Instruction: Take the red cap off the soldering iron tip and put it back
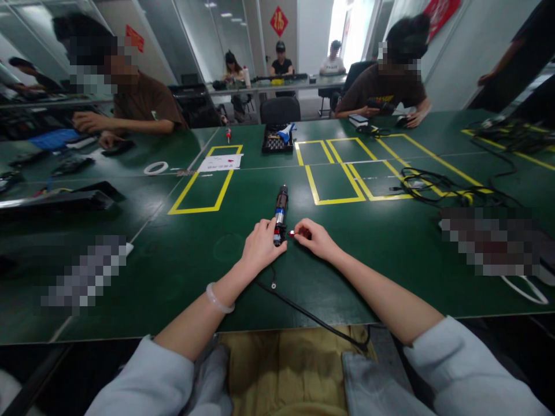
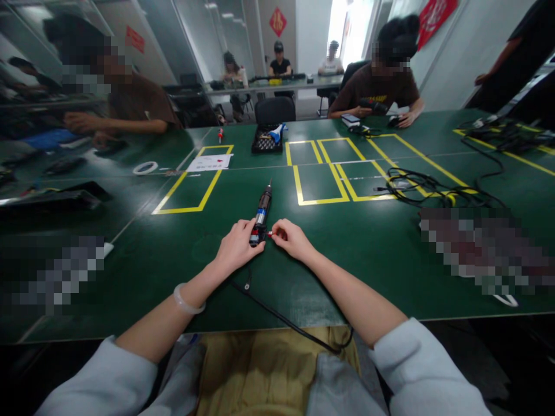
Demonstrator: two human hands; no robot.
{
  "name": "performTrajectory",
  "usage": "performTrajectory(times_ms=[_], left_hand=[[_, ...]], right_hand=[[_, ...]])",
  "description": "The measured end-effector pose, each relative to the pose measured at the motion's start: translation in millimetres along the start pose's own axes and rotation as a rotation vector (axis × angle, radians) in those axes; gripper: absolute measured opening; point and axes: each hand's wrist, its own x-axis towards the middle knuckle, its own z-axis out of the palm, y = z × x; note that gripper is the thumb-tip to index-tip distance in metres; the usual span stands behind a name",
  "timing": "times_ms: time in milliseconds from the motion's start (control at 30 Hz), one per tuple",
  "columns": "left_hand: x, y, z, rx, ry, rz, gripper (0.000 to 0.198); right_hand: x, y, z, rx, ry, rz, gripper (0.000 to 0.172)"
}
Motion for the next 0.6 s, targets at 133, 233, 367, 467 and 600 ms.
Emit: performTrajectory(times_ms=[133,233,367,467,600], left_hand=[[-3,6,-0.6,-0.022,-0.015,0.033,0.061],[-5,8,-0.8,-0.035,-0.016,0.056,0.061],[-6,9,-0.6,-0.057,-0.020,0.072,0.061],[-6,10,0.3,-0.061,-0.021,0.054,0.062],[-4,14,2.5,-0.015,-0.007,0.032,0.062]], right_hand=[[-1,2,2,-0.036,-0.026,-0.041,0.003],[0,4,4,-0.080,-0.066,-0.055,0.003],[0,4,4,-0.092,-0.081,-0.050,0.004],[0,1,4,-0.073,-0.083,-0.035,0.006],[-2,-3,2,-0.064,-0.084,-0.046,0.010]])
